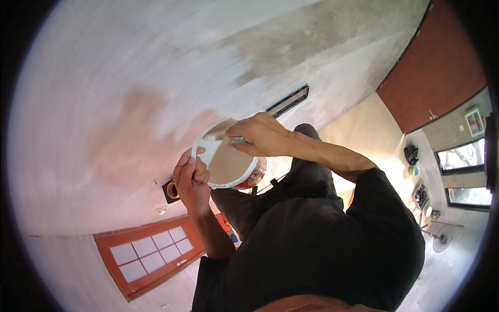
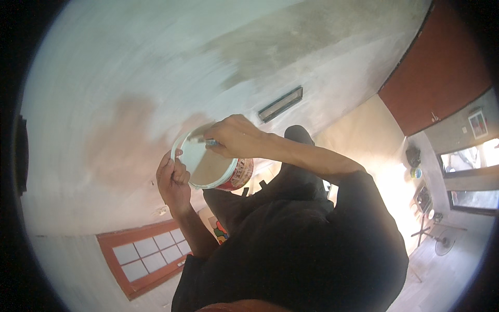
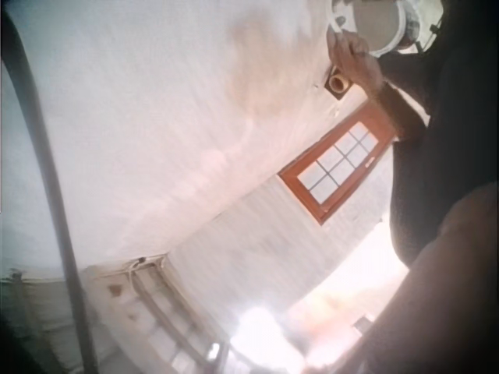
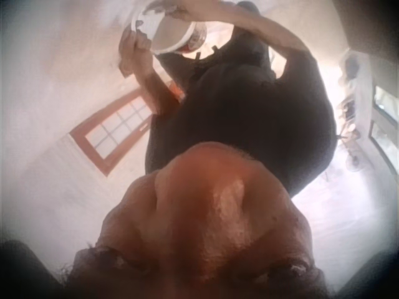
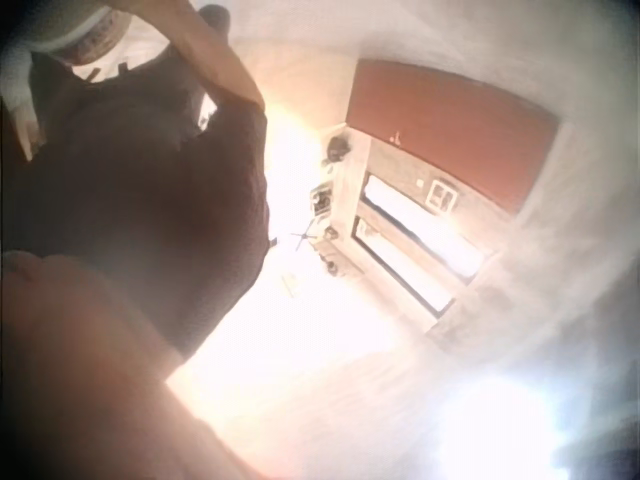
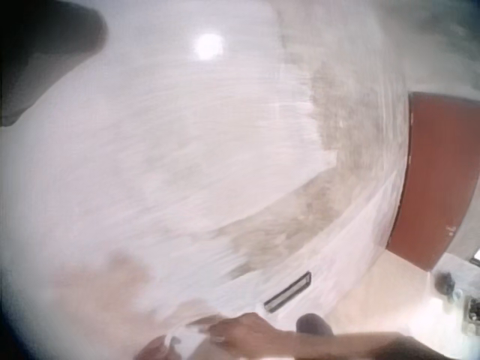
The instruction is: The person paints a ceiling using a paintbrush and a bucket of white paint. They repeatedly dip the brush into the bucket and apply paint to the ceiling surface in broad strokes.
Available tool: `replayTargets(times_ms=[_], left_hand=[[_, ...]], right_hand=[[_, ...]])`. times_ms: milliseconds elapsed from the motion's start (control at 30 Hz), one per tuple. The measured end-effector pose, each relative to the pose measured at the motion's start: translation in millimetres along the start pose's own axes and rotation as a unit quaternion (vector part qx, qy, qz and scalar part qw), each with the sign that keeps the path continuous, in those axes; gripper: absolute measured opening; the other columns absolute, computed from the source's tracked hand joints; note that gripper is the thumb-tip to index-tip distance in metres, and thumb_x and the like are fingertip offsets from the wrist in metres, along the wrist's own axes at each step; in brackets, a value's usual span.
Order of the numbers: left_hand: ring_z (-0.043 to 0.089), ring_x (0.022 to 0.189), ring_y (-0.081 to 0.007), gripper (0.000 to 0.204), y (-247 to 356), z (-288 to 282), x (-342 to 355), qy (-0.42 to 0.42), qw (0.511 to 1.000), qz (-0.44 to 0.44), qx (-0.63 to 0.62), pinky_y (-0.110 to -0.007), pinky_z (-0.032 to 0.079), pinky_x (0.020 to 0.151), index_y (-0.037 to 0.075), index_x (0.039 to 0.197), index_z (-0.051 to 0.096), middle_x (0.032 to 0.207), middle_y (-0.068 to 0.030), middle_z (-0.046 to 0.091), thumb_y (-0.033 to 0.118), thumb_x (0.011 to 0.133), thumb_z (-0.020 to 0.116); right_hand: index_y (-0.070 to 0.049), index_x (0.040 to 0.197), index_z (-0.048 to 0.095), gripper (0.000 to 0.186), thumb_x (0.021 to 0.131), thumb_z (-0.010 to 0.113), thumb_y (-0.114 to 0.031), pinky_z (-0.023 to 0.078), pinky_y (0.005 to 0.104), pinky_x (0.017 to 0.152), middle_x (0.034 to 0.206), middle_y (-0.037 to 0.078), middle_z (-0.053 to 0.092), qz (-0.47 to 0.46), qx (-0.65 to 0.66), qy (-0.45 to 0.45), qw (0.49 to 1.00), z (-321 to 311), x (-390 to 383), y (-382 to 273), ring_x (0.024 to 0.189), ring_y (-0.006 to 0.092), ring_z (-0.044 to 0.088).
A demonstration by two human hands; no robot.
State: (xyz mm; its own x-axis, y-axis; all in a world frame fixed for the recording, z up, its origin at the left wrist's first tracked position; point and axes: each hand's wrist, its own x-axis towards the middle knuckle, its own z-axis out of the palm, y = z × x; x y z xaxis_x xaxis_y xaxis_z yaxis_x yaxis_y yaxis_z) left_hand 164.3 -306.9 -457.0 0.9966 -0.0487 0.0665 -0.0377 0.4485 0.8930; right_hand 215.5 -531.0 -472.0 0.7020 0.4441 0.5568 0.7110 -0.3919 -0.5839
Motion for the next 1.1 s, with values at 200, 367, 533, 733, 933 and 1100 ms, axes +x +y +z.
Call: replayTargets(times_ms=[200,367,533,733,933,1100], left_hand=[[0.025,0.051,-0.0017,0.029,1.0,4.0,3.1,0.000,0.999,-0.012,0.036,-0.019,0.019,0.047,-0.010,0.110,0.059,0.060,0.0056,0.032,0.009,0.094,0.043],[0.024,0.052,-0.0023,0.031,-1.1,6.4,7.2,-0.010,1.000,-0.008,0.012,-0.018,0.019,0.047,-0.010,0.113,0.058,0.062,0.0056,0.032,0.008,0.093,0.043],[0.026,0.052,-0.0021,0.031,-2.8,2.2,7.2,-0.015,1.000,0.000,0.002,-0.019,0.019,0.046,-0.010,0.114,0.059,0.062,0.0049,0.035,0.007,0.093,0.043],[0.026,0.052,-0.0024,0.030,-1.1,4.5,5.9,-0.005,1.000,-0.014,0.010,-0.019,0.019,0.046,-0.009,0.113,0.060,0.061,0.0050,0.035,0.007,0.093,0.043],[0.026,0.051,-0.0023,0.029,3.9,9.5,5.6,-0.011,0.999,-0.027,0.036,-0.019,0.019,0.045,-0.008,0.109,0.060,0.060,0.0051,0.034,0.008,0.093,0.043],[0.025,0.050,-0.0023,0.029,1.4,0.8,4.7,-0.002,1.000,-0.020,0.021,-0.019,0.019,0.045,-0.009,0.109,0.059,0.060,0.0054,0.032,0.008,0.092,0.043]], right_hand=[[-0.004,0.095,0.069,0.021,0.079,0.074,-0.018,0.049,0.0339,0.054,0.074,0.015,0.067,0.029,0.010,0.009,0.999,-11.9,-1.9,8.6,0.063,0.0273,0.067],[0.003,0.092,0.069,0.022,0.081,0.075,-0.014,0.048,0.0250,0.051,0.069,0.009,0.069,0.255,0.291,-0.070,0.919,-15.0,1.3,-2.5,0.063,0.0116,0.066],[0.005,0.094,0.068,0.021,0.082,0.073,-0.012,0.048,0.0235,0.052,0.073,0.009,0.069,0.275,0.392,-0.112,0.871,-6.3,2.8,-0.3,0.064,0.0119,0.067],[0.004,0.095,0.069,0.022,0.080,0.073,-0.012,0.052,0.0276,0.057,0.079,0.012,0.071,0.153,0.198,-0.059,0.966,-4.8,-1.8,-5.5,0.068,0.0159,0.068],[0.000,0.098,0.069,0.024,0.080,0.073,-0.015,0.054,0.0319,0.059,0.089,0.015,0.070,-0.033,-0.035,0.006,0.999,-9.9,-1.2,1.0,0.068,0.0264,0.068],[0.000,0.098,0.070,0.023,0.080,0.073,-0.015,0.054,0.0323,0.060,0.090,0.016,0.070,-0.015,-0.047,0.020,0.999,-21.5,-8.8,-11.9,0.068,0.0287,0.068]])
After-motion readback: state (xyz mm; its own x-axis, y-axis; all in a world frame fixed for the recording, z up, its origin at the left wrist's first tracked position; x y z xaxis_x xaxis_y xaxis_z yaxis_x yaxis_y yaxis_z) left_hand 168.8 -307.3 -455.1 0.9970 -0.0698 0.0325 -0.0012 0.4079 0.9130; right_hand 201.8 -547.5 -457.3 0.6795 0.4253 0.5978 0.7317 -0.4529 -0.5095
